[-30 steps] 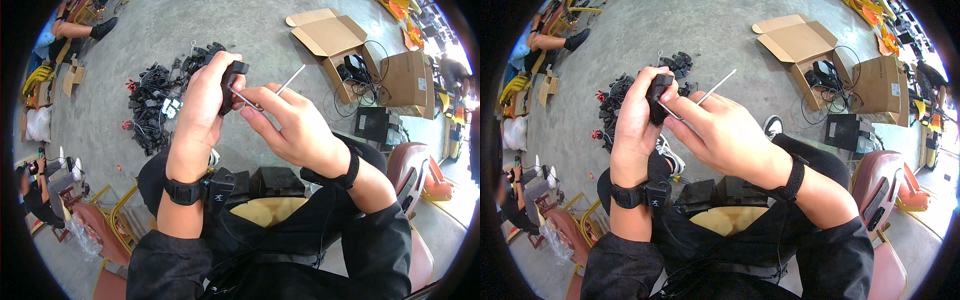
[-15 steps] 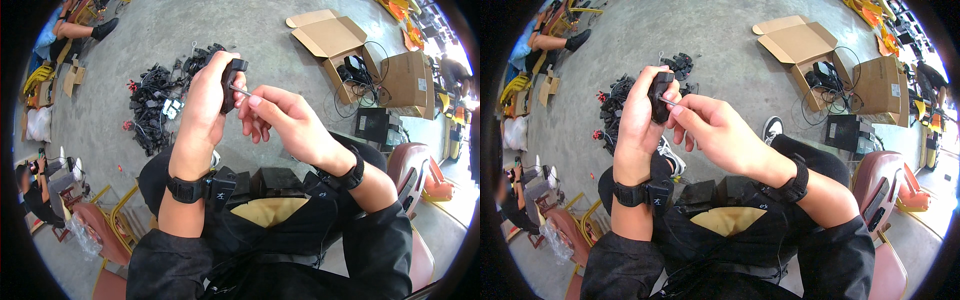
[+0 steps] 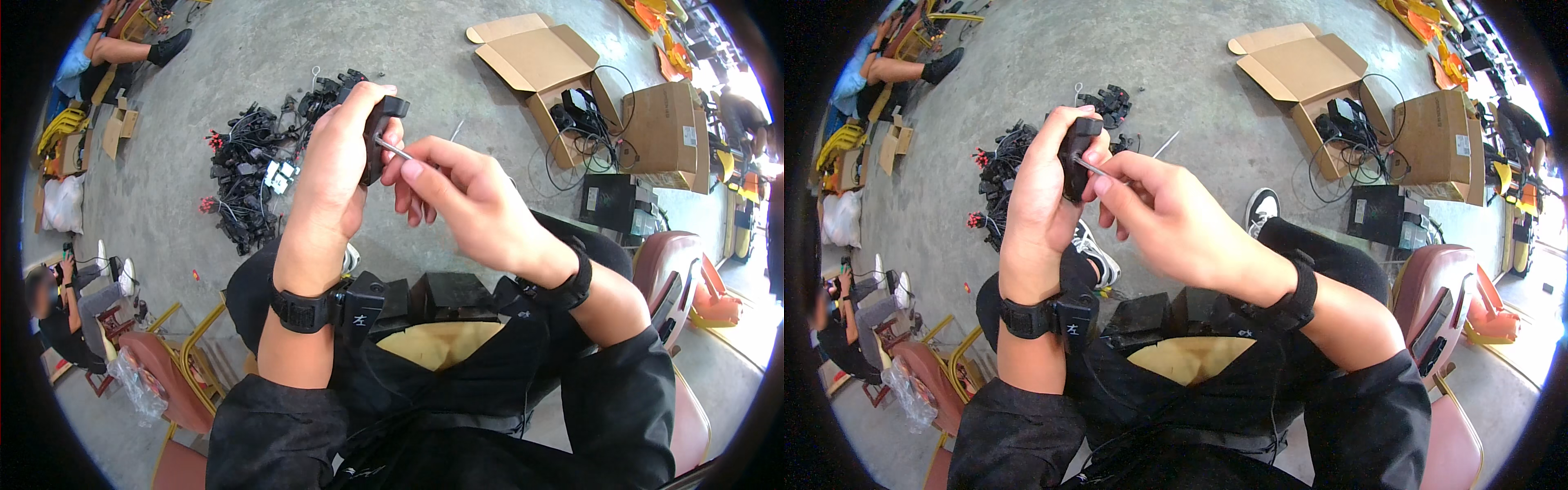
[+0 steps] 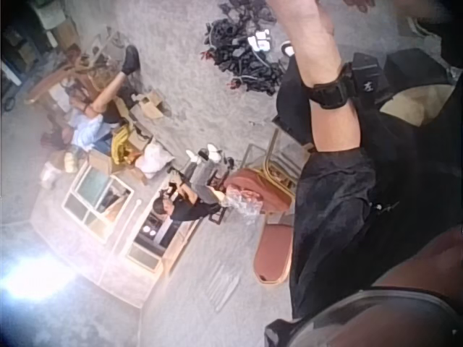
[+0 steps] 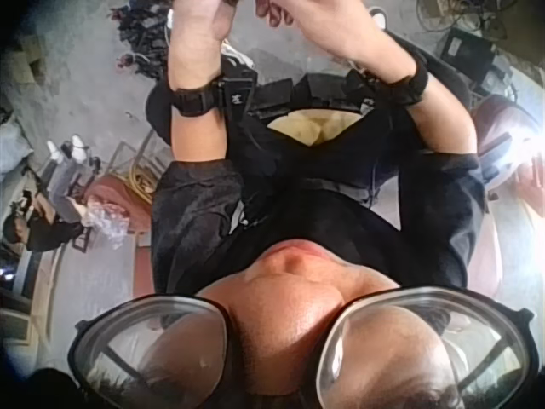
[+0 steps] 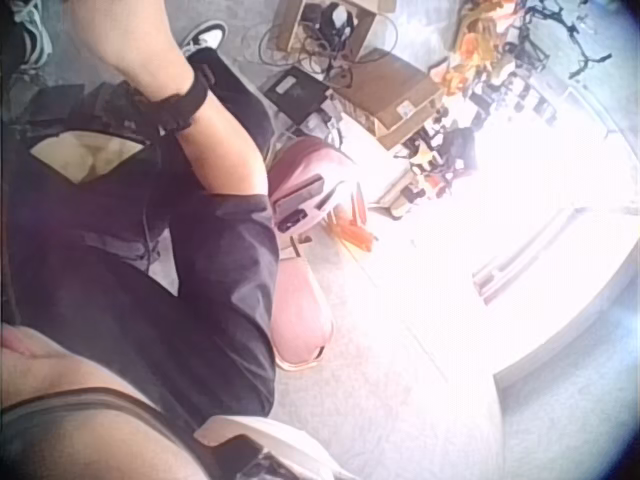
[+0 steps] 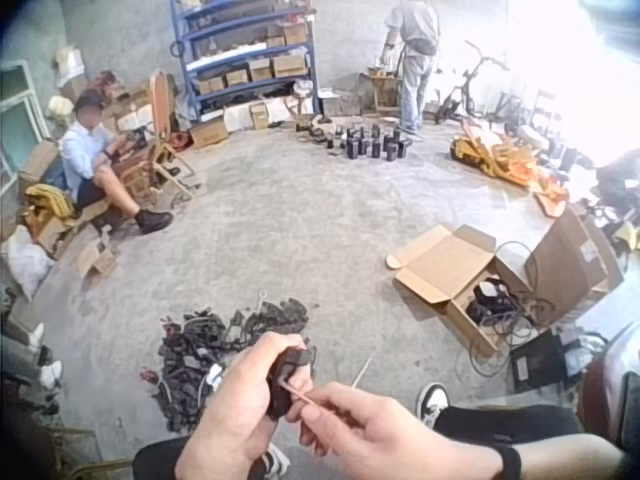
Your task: Repairing a small electronic component using a hex key and applying a sticker.
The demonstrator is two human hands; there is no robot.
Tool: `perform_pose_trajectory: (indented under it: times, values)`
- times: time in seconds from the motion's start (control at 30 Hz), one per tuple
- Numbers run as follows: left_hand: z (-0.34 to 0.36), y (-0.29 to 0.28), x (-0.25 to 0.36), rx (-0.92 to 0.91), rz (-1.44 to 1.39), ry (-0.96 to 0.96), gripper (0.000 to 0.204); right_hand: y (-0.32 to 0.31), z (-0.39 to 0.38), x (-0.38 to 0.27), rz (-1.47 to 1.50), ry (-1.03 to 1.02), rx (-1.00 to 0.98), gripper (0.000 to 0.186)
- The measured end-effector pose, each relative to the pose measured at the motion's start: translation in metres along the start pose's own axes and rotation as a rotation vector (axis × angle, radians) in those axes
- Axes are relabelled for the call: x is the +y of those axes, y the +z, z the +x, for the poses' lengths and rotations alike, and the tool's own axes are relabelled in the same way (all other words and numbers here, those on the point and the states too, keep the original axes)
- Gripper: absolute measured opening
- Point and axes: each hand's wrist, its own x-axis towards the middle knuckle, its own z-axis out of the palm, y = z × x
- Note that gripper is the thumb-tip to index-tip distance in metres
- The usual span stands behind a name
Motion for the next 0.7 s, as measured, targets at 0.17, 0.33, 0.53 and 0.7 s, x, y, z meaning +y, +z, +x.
perform_pose_trajectory:
  times: [0.17,0.33,0.53,0.7]
  values:
    - [-0.0010,-0.0016,0.0032,-0.002,-0.067,-0.011,0.030,-0.0027,0.0030,-0.0023,0.243,0.017,-0.066,0.030]
    - [-0.0010,0.0004,0.0025,0.001,-0.056,-0.015,0.030,0.0031,0.0026,-0.0008,0.191,-0.015,-0.003,0.026]
    - [-0.0006,-0.0002,0.0004,-0.014,-0.047,0.001,0.031,0.0007,-0.0002,0.0010,-0.207,-0.083,0.080,0.020]
    - [0.0007,0.0012,-0.0019,0.010,-0.025,0.027,0.032,0.0004,0.0019,0.0068,-0.598,-0.441,0.181,0.018]
